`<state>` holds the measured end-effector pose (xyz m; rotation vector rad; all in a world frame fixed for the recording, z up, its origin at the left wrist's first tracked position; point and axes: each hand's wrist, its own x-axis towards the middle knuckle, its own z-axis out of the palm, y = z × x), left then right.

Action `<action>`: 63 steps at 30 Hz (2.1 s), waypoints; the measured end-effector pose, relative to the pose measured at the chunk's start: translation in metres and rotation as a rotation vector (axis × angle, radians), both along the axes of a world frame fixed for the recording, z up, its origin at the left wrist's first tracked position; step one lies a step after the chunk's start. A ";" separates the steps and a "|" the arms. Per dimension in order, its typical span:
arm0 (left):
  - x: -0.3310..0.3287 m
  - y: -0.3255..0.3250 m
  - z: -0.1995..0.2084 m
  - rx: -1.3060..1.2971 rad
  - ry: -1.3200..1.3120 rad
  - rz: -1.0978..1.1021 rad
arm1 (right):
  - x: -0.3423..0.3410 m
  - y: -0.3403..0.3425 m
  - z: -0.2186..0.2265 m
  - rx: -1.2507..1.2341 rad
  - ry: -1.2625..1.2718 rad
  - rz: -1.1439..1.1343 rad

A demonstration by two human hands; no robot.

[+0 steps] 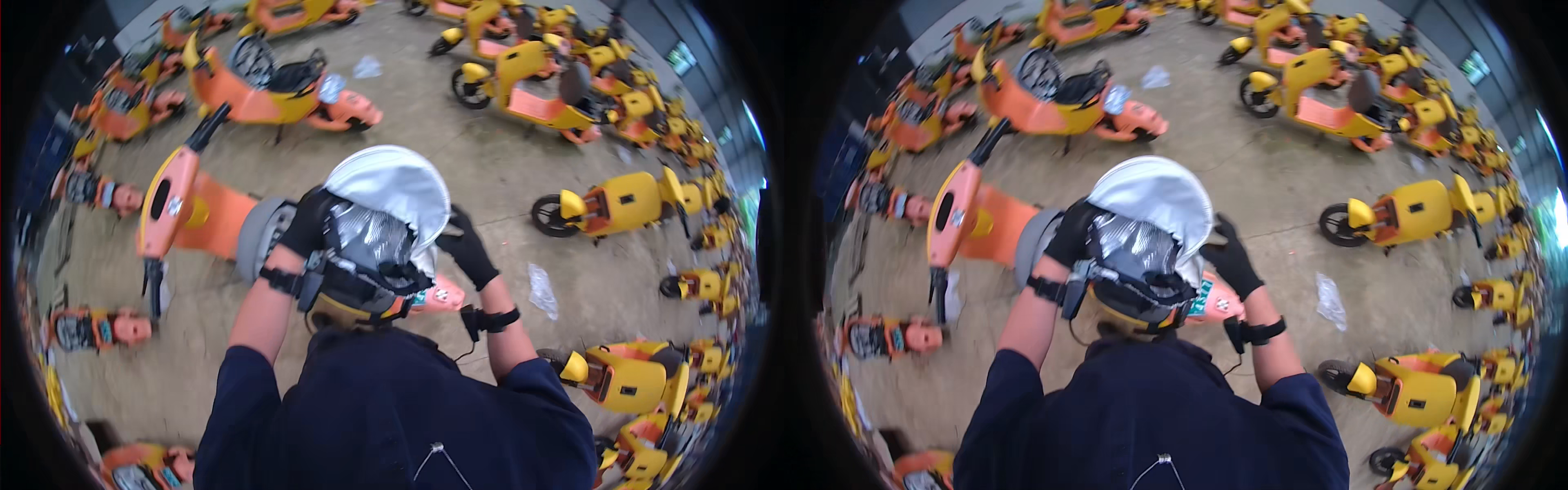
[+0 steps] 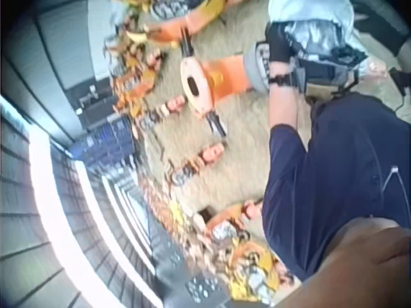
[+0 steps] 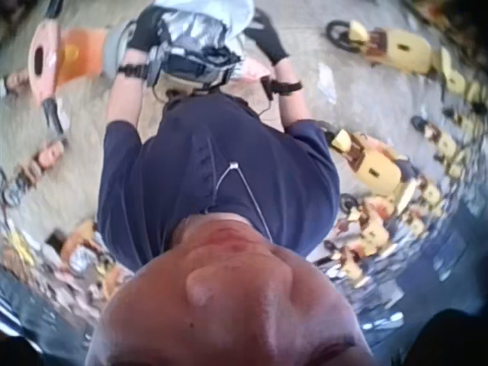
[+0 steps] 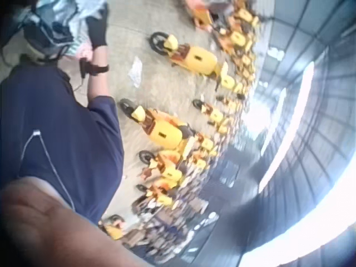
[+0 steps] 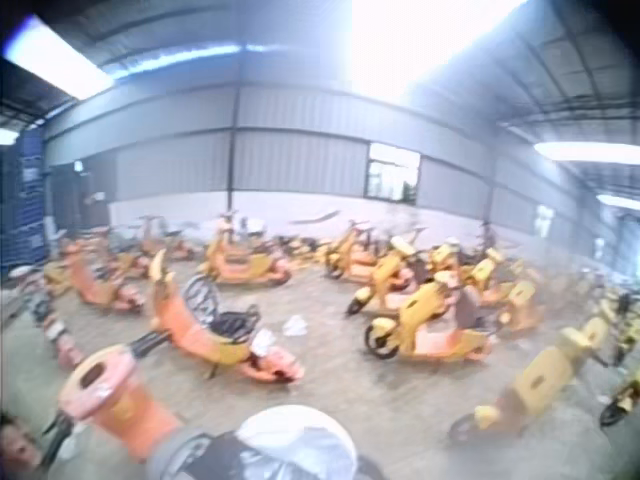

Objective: The person places a protective silver cover onto the seat of a scooter, then moves between several other scooters, handling covers and reaching into the under-seat compartments by hand.

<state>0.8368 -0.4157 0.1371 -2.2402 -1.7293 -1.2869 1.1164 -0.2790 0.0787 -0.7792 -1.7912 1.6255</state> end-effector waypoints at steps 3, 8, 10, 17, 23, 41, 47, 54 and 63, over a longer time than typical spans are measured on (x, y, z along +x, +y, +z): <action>0.000 0.009 -0.002 0.010 0.083 0.166 | -0.023 -0.003 0.020 0.227 -0.179 -0.042; 0.016 0.004 0.004 -0.238 -0.750 0.347 | -0.068 -0.025 0.059 0.783 -0.145 -0.180; 0.014 -0.003 0.004 -0.138 -1.122 0.361 | -0.071 -0.028 0.070 0.779 -0.033 -0.263; 0.052 -0.017 0.009 -0.136 -0.530 0.456 | -0.121 -0.045 0.050 1.057 -0.419 -0.262; 0.034 -0.048 0.033 -0.741 -0.277 0.141 | -0.126 -0.016 0.010 1.066 -0.261 -0.369; 0.024 -0.029 0.019 -0.840 -0.538 -0.339 | -0.055 -0.070 0.111 -0.328 -0.220 0.880; -0.003 -0.082 0.066 -0.477 -0.271 0.413 | -0.039 -0.002 0.080 -0.600 0.331 0.481; 0.038 -0.055 0.010 -0.401 -0.431 0.643 | -0.034 -0.028 0.078 -0.706 0.481 0.442; -0.025 -0.053 -0.013 -0.115 -0.029 0.088 | -0.014 0.004 0.025 -0.510 0.424 0.454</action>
